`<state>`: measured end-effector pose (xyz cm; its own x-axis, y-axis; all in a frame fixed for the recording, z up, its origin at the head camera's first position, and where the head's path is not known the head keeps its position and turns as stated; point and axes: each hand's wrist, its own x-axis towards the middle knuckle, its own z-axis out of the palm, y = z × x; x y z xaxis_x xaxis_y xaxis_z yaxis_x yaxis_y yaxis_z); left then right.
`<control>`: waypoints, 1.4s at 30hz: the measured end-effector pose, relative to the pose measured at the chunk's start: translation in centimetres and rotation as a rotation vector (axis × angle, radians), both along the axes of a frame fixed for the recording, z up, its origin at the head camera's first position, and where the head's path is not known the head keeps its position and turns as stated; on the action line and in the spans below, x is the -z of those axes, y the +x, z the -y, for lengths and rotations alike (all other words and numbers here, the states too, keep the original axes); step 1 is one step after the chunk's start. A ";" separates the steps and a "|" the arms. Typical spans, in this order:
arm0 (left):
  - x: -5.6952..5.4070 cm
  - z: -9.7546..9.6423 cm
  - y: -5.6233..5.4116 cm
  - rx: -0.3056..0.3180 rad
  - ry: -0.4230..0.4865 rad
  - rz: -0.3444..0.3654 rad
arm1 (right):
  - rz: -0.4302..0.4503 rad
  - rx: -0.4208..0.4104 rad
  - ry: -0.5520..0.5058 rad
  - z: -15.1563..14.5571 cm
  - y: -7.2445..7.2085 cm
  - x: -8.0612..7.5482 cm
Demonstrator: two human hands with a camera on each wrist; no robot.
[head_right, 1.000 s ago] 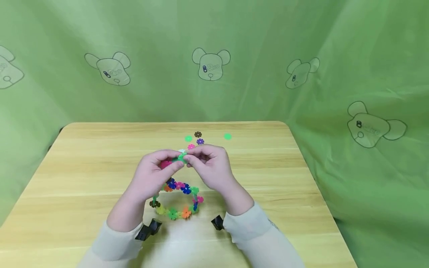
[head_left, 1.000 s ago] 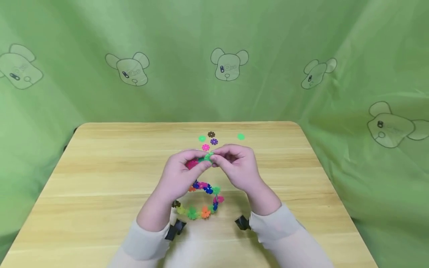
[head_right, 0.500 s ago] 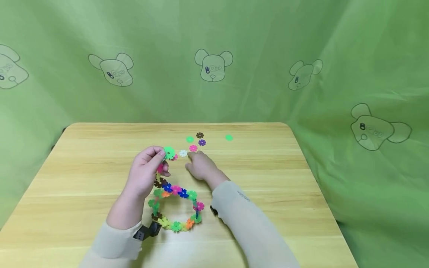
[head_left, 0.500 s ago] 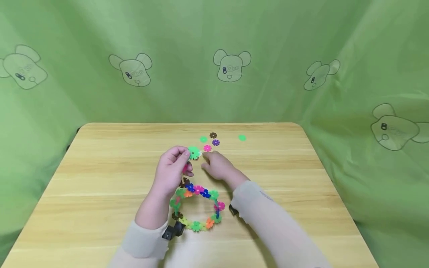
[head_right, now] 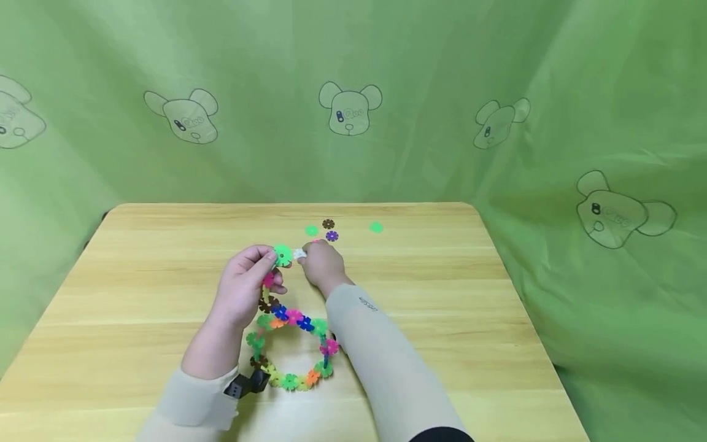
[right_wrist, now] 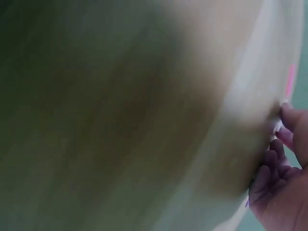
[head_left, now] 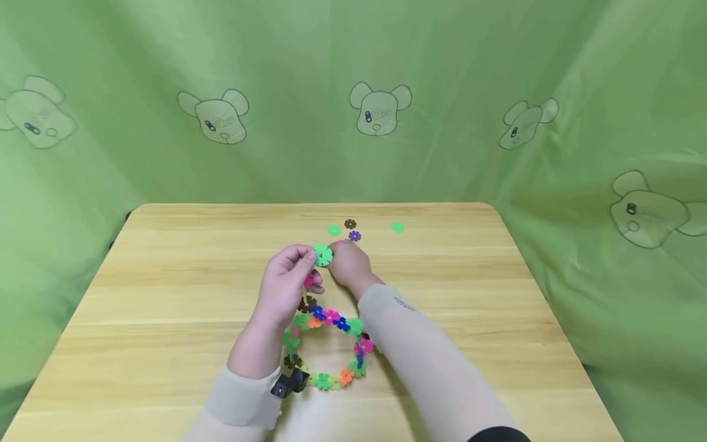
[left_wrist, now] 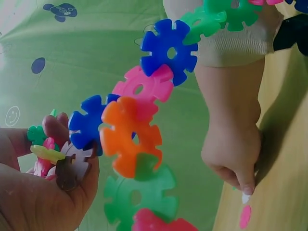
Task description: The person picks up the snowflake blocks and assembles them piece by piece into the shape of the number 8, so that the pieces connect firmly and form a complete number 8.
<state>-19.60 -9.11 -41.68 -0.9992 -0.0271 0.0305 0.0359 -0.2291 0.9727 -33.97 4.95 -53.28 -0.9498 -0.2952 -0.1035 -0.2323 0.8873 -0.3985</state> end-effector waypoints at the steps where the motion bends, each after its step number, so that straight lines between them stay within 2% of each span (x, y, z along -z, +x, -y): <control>1: 0.0 0.0 0.0 0.004 0.003 0.002 | 0.007 0.012 -0.010 0.1 -0.1 0.0; 4: 0.1 0.2 0.0 0.002 -0.008 0.009 | 0.044 0.018 -0.090 -0.1 -0.1 -0.2; 6: 0.1 0.4 0.0 -0.008 -0.021 0.012 | 0.066 0.000 -0.179 -0.5 0.1 -0.5; 9: 0.2 0.6 0.1 -0.015 -0.028 0.023 | 0.082 0.000 -0.428 -1.5 1.1 -1.4; 12: 0.0 0.8 0.1 -0.006 -0.028 0.024 | 0.015 -0.002 -0.760 -3.0 3.3 -3.5; 14: 0.0 0.8 0.1 -0.005 -0.035 0.015 | -0.074 -0.036 -0.970 -4.2 5.2 -5.5; 17: -0.3 0.7 0.1 -0.009 -0.044 -0.003 | -0.223 -0.140 -1.133 -5.4 7.9 -8.7; 19: -0.4 0.6 0.1 -0.012 -0.041 -0.008 | -0.313 -0.221 -1.139 -5.7 9.2 -10.2; 21: -0.4 0.4 0.2 -0.007 -0.034 -0.003 | -0.396 -0.285 -1.087 -5.8 9.9 -11.0; 23: -0.4 0.2 0.3 0.001 -0.030 0.002 | -0.471 -0.330 -1.032 -5.8 10.2 -11.3; 26: -0.2 -0.1 0.5 0.015 -0.030 0.008 | -0.550 -0.354 -0.968 -5.9 10.5 -11.3; 30: -0.2 -0.3 0.6 0.025 -0.010 0.004 | -0.589 -0.386 -0.947 -5.7 10.6 -11.3; 39: -0.2 -0.4 0.7 0.049 0.022 -0.024 | -0.664 -0.463 -0.978 -5.2 10.8 -11.0; 42: -0.2 -0.3 0.7 0.060 0.026 -0.019 | -0.638 -0.451 -0.968 -5.1 10.8 -11.0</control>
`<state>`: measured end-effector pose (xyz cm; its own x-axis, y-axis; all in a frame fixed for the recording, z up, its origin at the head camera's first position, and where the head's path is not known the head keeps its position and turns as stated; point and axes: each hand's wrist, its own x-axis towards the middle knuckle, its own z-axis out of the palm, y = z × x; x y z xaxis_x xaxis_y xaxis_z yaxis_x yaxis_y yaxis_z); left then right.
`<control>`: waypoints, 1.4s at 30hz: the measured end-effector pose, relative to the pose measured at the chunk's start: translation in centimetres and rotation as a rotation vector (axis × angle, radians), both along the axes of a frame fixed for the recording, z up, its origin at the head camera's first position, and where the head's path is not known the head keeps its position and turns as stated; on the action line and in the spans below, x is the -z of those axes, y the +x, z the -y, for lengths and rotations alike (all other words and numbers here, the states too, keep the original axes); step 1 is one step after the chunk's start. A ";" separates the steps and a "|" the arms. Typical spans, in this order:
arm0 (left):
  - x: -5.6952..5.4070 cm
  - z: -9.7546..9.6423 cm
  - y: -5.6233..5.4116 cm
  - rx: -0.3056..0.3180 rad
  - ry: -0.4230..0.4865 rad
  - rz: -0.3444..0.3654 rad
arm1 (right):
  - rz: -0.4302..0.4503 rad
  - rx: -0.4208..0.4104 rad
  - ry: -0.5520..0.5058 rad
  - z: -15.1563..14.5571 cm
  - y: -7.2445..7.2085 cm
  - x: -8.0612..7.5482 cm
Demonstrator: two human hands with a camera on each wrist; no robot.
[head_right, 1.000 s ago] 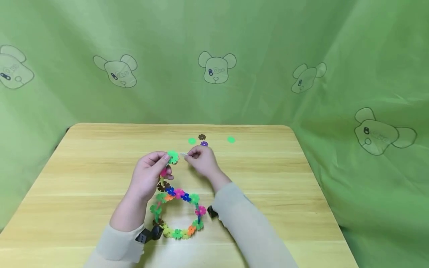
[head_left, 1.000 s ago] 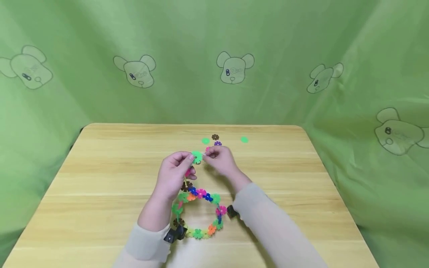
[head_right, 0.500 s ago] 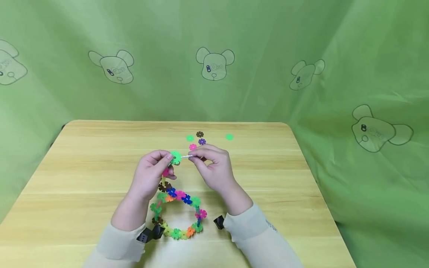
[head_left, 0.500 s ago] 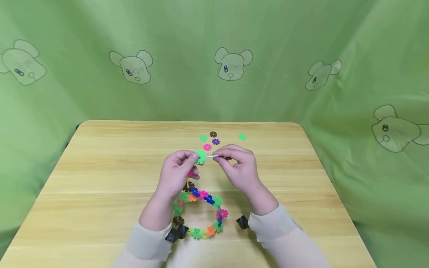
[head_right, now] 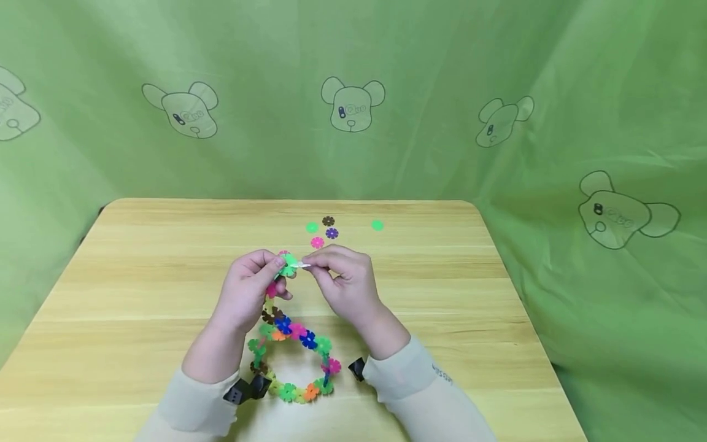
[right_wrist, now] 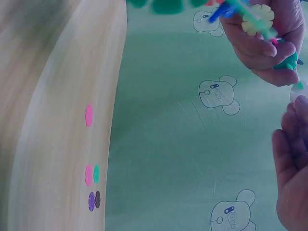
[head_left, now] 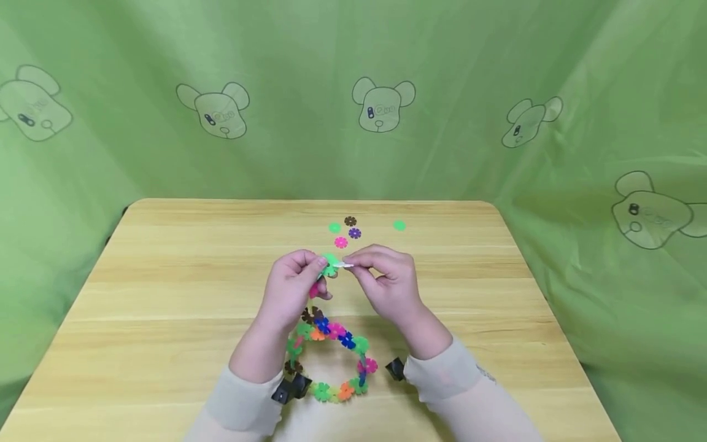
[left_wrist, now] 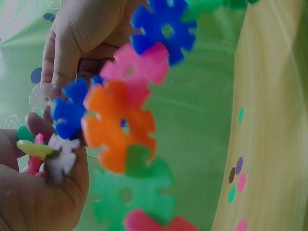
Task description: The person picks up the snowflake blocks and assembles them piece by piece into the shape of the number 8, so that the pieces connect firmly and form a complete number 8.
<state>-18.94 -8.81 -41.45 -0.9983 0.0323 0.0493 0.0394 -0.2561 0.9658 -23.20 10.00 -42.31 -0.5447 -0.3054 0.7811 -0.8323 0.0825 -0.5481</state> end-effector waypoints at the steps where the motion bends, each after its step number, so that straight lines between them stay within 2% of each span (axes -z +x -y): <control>1: 0.0 0.1 0.0 0.006 -0.006 -0.001 | 0.033 0.001 0.010 0.0 -0.1 0.1; 3: 0.0 0.3 0.0 0.010 -0.030 -0.001 | 0.169 0.010 0.043 0.1 -0.5 0.6; 5: -0.1 0.7 -0.1 0.007 -0.055 -0.003 | 0.347 0.037 0.126 0.5 -1.5 1.6; 8: -0.2 1.2 -0.2 -0.015 -0.064 -0.006 | 0.583 0.084 0.376 1.9 -3.7 3.9; 9: -0.2 1.3 -0.2 -0.021 -0.058 -0.008 | 0.617 0.093 0.490 2.5 -4.5 4.7; 12: -0.2 1.3 -0.3 -0.016 -0.045 -0.014 | 0.598 0.128 0.809 4.0 -6.6 7.4; 13: -0.2 1.3 -0.4 -0.013 -0.041 -0.018 | 0.582 0.144 0.872 4.6 -7.2 8.1; 15: -0.2 1.3 -0.4 -0.009 -0.045 -0.025 | 0.569 0.199 0.932 5.4 -8.1 9.3; 18: 0.0 1.2 -0.4 -0.010 -0.069 -0.034 | 0.645 0.284 0.915 6.3 -8.9 10.3; 22: 0.2 1.3 -0.4 -0.007 -0.136 -0.038 | 0.723 0.333 0.869 6.7 -9.2 10.4; 26: 0.2 1.8 -0.5 -0.017 -0.185 -0.053 | 0.730 0.266 0.826 6.8 -9.6 9.9; 29: 0.2 2.0 -0.6 -0.026 -0.189 -0.055 | 0.739 0.186 0.806 6.2 -9.9 9.9; 32: 0.2 1.9 -0.5 -0.023 -0.187 -0.045 | 0.767 0.148 0.774 5.0 -9.8 10.1; 36: 0.3 1.7 -0.4 -0.020 -0.181 -0.027 | 0.840 0.135 0.577 2.9 -8.8 10.1; 38: 0.3 1.7 -0.4 -0.020 -0.185 -0.022 | 0.827 0.149 0.498 1.9 -8.0 9.8; 39: 0.2 1.8 -0.4 -0.025 -0.185 -0.022 | 0.798 0.167 0.493 1.7 -7.8 9.5; 42: 0.0 2.3 -0.5 -0.044 -0.185 -0.022 | 0.711 0.221 0.617 2.1 -7.3 8.5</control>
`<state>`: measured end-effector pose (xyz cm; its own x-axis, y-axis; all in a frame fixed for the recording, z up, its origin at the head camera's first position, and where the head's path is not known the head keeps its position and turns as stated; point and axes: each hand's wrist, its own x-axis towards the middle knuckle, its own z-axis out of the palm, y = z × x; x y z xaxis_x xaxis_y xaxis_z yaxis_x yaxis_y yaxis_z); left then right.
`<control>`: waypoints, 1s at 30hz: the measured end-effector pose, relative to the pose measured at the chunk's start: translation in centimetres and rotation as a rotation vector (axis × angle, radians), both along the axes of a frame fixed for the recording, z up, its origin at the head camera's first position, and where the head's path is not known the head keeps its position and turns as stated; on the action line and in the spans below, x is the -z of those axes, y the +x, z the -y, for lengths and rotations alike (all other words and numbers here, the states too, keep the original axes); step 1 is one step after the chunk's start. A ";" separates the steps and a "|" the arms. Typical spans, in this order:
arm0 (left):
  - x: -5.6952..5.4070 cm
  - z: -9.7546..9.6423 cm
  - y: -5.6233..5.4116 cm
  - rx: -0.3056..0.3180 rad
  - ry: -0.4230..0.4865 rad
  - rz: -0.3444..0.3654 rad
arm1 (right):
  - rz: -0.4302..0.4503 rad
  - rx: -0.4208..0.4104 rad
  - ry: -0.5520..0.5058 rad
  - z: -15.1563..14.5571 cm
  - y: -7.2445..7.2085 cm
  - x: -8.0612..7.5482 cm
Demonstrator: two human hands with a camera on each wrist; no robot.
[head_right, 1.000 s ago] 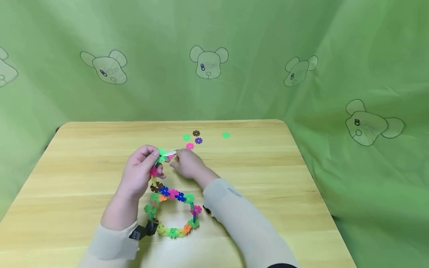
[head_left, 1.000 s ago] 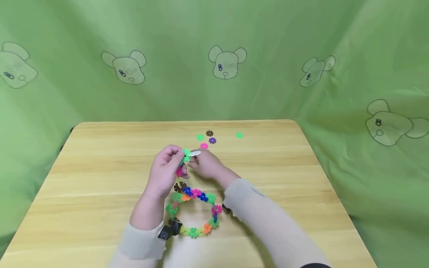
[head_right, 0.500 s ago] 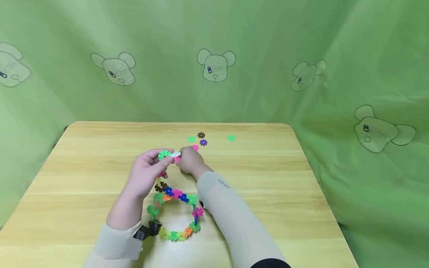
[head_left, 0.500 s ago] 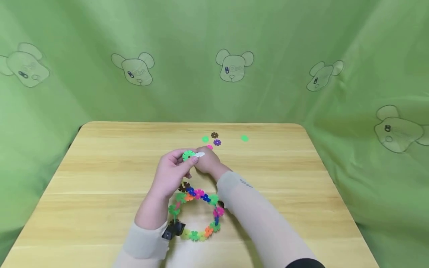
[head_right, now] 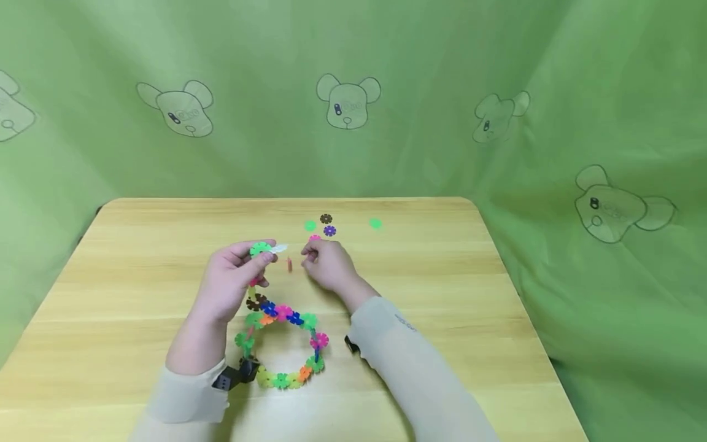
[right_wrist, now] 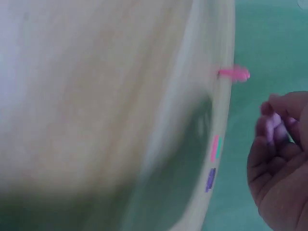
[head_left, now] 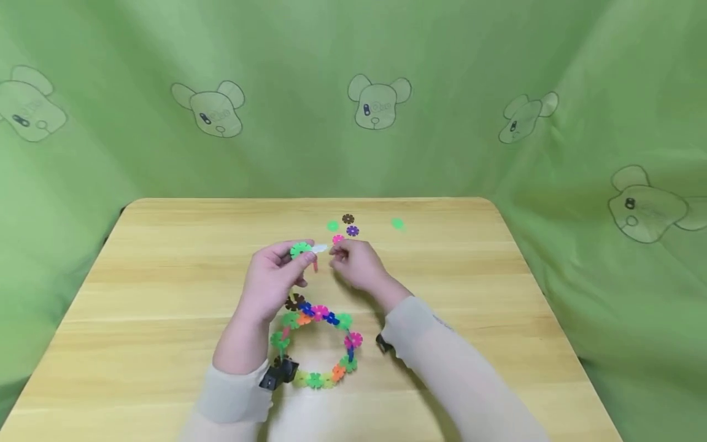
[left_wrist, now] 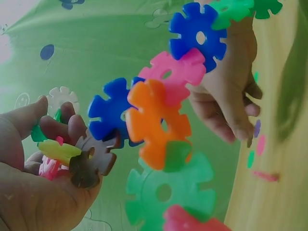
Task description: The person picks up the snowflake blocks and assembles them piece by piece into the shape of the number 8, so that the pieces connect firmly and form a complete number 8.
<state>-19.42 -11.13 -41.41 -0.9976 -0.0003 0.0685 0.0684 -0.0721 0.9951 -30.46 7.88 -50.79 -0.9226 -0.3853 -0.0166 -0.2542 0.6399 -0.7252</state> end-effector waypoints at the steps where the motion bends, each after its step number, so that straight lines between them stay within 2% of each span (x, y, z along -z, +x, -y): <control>1: -0.1 0.3 0.0 -0.011 0.004 -0.002 | -0.019 -0.019 0.061 0.6 0.0 -0.2; 5: 0.0 0.5 0.1 -0.007 0.031 0.005 | -0.017 -0.085 0.249 2.5 -0.2 -0.1; 8: 0.3 0.2 0.1 0.010 0.024 0.010 | -0.012 -0.083 0.340 2.9 -0.3 0.7; 10: 0.4 0.1 0.1 0.005 0.013 0.010 | -0.013 -0.068 0.378 3.2 -0.4 1.0; 14: 0.4 0.2 0.1 -0.020 0.006 0.014 | -0.014 -0.046 0.384 3.6 -0.5 1.2; 17: 0.4 0.2 0.3 -0.005 -0.003 0.020 | -0.004 -0.020 0.260 2.8 -0.2 1.1; 19: 0.3 0.2 0.4 0.010 -0.005 0.013 | 0.007 0.014 0.088 1.9 0.3 0.4; 22: 0.2 0.1 0.4 0.017 -0.001 -0.007 | -0.011 0.069 -0.237 0.4 1.4 -2.2; 25: 0.1 0.0 0.3 0.014 0.011 -0.018 | -0.062 0.061 -0.497 -1.0 3.1 -5.6; 28: -0.1 -0.1 0.4 0.007 0.021 -0.026 | -0.114 -0.016 -0.617 -2.2 5.2 -8.3; 30: -0.1 -0.2 0.4 0.002 0.029 -0.036 | -0.161 -0.083 -0.627 -2.6 6.3 -9.4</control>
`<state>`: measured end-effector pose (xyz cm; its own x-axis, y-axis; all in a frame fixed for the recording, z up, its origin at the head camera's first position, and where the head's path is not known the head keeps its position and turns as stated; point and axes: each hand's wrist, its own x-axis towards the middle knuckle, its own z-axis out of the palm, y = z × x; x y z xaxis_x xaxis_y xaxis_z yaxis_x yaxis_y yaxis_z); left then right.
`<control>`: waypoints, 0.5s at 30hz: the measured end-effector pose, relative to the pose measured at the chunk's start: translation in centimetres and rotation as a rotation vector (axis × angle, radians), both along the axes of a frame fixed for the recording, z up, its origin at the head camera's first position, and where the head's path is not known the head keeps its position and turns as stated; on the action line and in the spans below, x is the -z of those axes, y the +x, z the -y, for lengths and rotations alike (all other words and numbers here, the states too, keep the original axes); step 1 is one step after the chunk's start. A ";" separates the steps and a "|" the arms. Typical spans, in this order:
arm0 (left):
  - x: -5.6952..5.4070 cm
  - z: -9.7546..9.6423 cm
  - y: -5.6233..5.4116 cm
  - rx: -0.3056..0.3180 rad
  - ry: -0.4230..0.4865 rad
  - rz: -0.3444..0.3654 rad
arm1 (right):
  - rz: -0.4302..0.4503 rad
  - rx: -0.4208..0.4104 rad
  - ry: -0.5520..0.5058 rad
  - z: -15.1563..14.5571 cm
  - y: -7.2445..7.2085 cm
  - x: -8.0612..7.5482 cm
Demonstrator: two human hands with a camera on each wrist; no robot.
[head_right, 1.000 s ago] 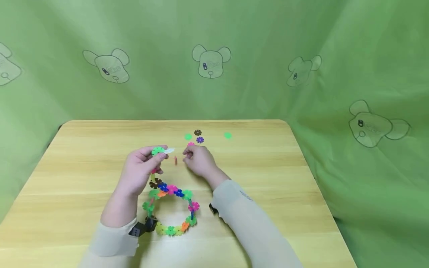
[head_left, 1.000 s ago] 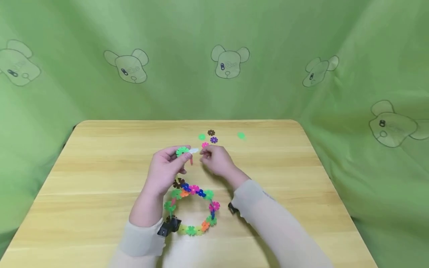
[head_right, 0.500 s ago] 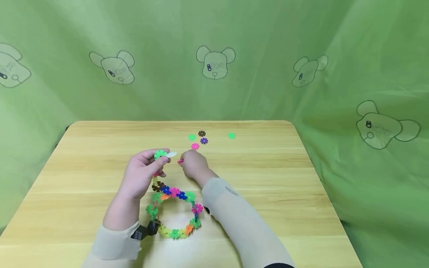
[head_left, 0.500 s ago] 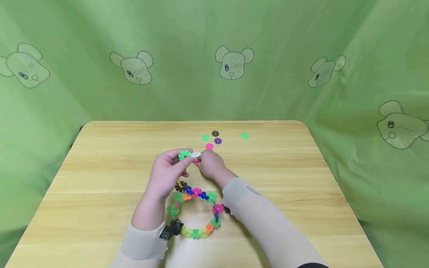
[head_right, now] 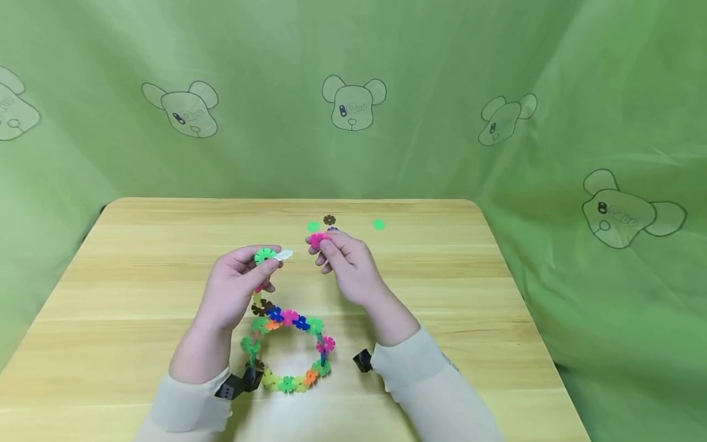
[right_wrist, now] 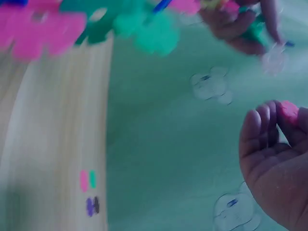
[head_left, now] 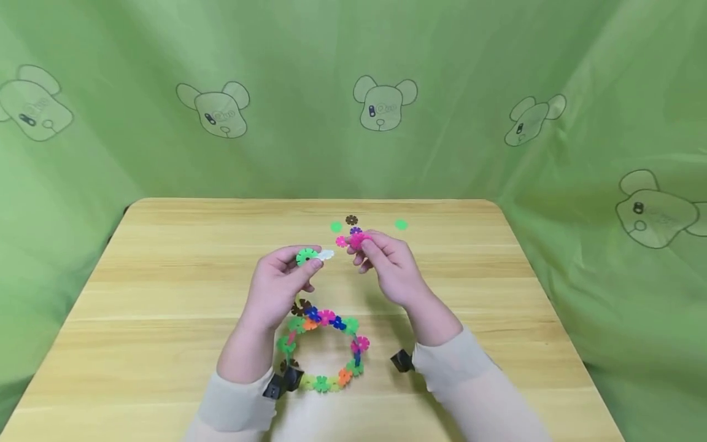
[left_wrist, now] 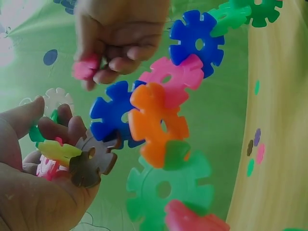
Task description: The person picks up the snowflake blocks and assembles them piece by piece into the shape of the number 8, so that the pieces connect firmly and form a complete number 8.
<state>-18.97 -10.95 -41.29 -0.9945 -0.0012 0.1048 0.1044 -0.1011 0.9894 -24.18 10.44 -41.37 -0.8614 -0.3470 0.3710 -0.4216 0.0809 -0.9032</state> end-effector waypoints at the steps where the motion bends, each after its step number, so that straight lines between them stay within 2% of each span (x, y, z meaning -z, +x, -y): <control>1: -0.1 0.0 0.1 -0.001 0.004 -0.009 | -0.028 -0.016 -0.002 -0.1 0.5 -0.4; 3: -0.2 -0.1 0.2 0.001 0.015 -0.028 | -0.079 -0.018 -0.018 0.0 1.2 -0.8; 6: -0.2 -0.4 0.4 0.023 0.020 -0.056 | -0.122 0.044 -0.075 0.2 1.7 -0.7; 10: -0.2 -0.7 0.5 0.042 0.015 -0.076 | -0.109 0.110 -0.123 0.4 2.0 -0.7; 15: -0.1 -0.8 0.6 0.029 0.026 -0.089 | -0.068 0.105 -0.130 0.1 2.0 -0.6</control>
<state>-18.34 -10.13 -41.22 -0.9810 0.0239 0.1926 0.1879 -0.1313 0.9734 -22.18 10.32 -40.75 -0.8616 -0.2018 0.4657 -0.4776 0.0122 -0.8785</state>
